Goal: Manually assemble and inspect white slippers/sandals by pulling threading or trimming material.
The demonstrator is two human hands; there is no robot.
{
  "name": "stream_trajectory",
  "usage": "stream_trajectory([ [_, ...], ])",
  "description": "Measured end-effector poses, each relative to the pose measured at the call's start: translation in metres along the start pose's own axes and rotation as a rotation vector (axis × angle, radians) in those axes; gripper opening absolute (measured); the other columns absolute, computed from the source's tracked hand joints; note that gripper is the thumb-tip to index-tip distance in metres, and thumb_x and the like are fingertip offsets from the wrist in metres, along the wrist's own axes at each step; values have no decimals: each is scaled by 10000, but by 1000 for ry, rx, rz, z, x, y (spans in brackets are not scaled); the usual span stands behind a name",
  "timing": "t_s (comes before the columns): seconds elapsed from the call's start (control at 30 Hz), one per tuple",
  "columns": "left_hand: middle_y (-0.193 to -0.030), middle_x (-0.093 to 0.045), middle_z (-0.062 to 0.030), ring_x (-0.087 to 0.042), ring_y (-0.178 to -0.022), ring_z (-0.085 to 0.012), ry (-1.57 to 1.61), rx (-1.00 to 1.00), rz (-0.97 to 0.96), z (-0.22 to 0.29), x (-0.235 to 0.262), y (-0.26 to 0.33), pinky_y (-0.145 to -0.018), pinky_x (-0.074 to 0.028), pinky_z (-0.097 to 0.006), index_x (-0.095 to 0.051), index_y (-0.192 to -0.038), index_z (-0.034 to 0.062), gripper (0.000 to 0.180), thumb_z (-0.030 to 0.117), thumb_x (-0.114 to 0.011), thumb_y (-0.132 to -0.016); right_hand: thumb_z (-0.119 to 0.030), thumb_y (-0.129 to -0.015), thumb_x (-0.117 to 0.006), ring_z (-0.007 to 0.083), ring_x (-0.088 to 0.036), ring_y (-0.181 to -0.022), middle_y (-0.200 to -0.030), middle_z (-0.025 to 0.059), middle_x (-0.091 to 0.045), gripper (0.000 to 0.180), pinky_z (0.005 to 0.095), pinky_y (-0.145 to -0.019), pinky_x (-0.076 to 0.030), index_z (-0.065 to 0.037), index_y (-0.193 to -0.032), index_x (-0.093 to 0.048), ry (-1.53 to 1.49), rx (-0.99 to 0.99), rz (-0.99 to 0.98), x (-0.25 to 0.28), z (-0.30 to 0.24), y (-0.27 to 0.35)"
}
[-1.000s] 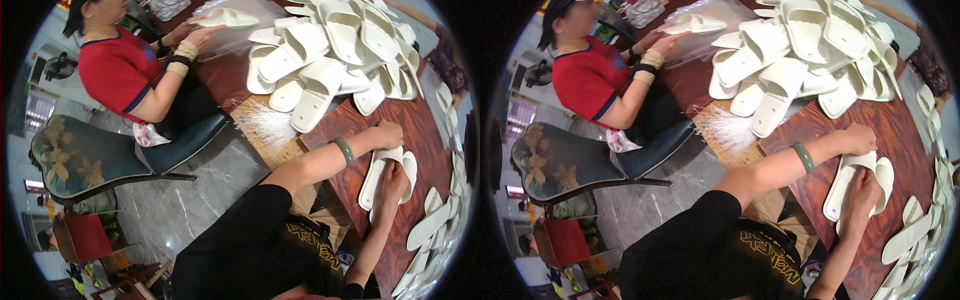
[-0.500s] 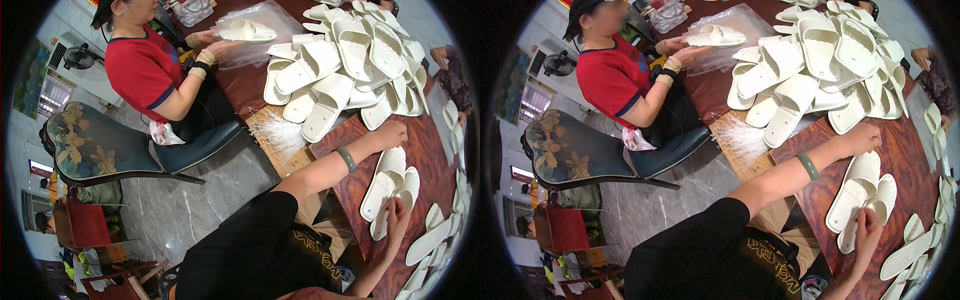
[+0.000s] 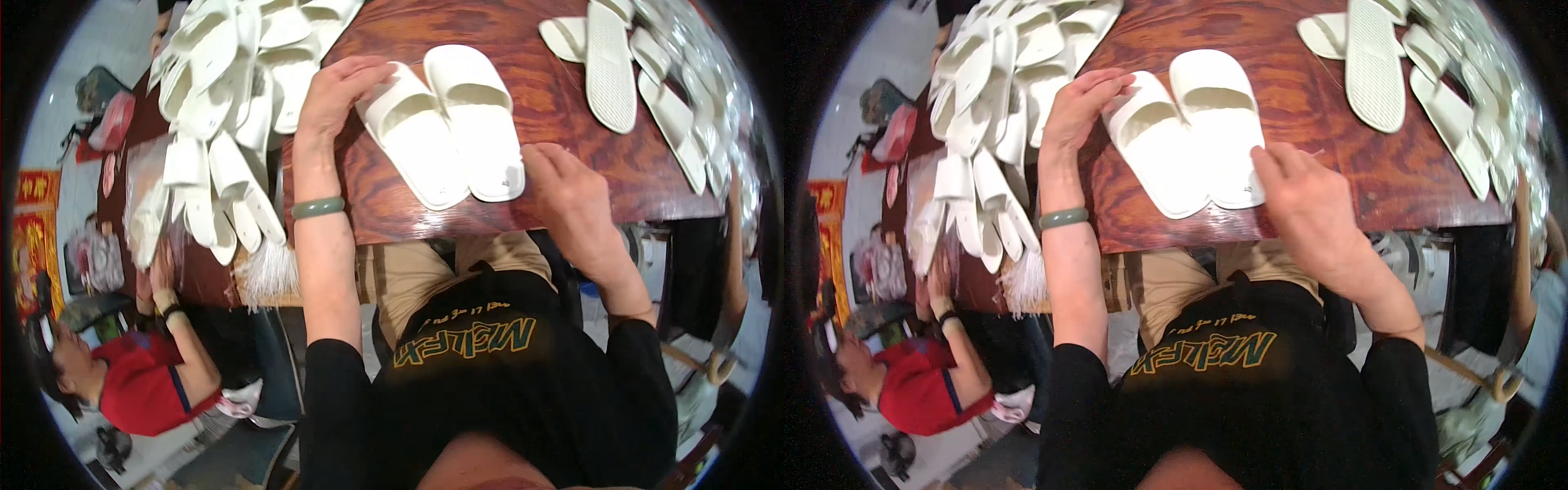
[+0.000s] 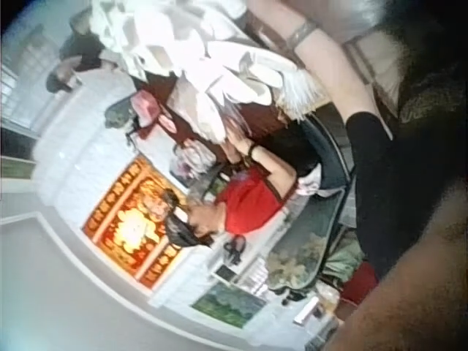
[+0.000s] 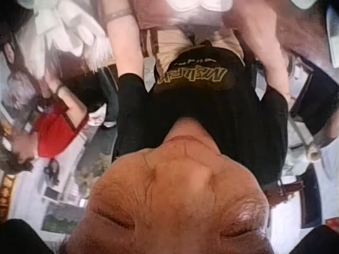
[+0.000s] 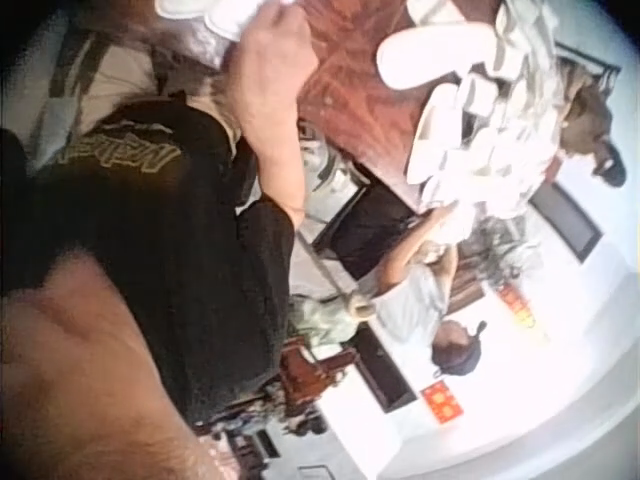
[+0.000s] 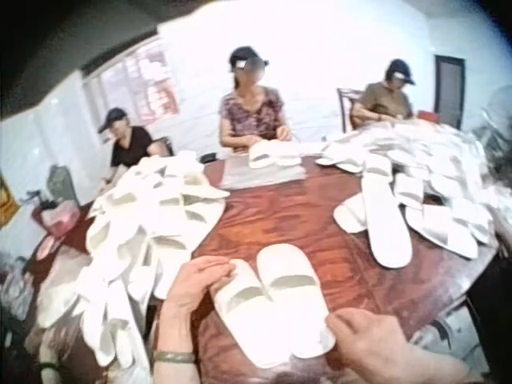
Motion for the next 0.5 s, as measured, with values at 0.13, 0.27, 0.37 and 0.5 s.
stream_trajectory([
  [0.13,-938,-667,-101,-622,-858,-134,80,-9,9,1,-3,2,-710,-472,-215,-627,-1012,-34,235,117,-645,-832,-63,-677,-573,228,-567,-785,-941,99,-554,315,310,-616,-486,9,-983,-546,104,53,-59,-11,-26,8],
  [0.27,-845,-673,-59,-603,-809,-105,-61,39,205,1,7,-3,-704,-467,-214,-653,-977,-4,203,135,-652,-829,-100,-694,-568,236,-541,-943,-1028,110,-530,349,301,-741,-489,15,-1022,-538,115,263,134,-19,-55,10],
  [0.37,-874,-654,-24,-549,-706,-56,-87,-56,105,12,-15,-19,-629,-431,-180,-649,-978,-1,206,170,-597,-877,-145,-658,-580,188,-525,-775,-795,41,-485,168,254,-578,-449,-28,-774,-542,95,404,166,-29,-64,9],
  [0.5,-910,-651,-25,-566,-788,-84,-145,-66,-134,9,-64,-47,-703,-454,-213,-635,-929,9,180,156,-535,-899,-142,-654,-580,183,-524,-782,-789,48,-488,180,274,-612,-458,-23,-783,-541,57,390,-72,-53,-52,4],
])
Point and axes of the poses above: each hand's wrist, its own y-axis away from the middle knuckle, its own x-axis out of the back of the hand, z = x × y, the point moved 8 cm from there along -y, towards the middle knuckle
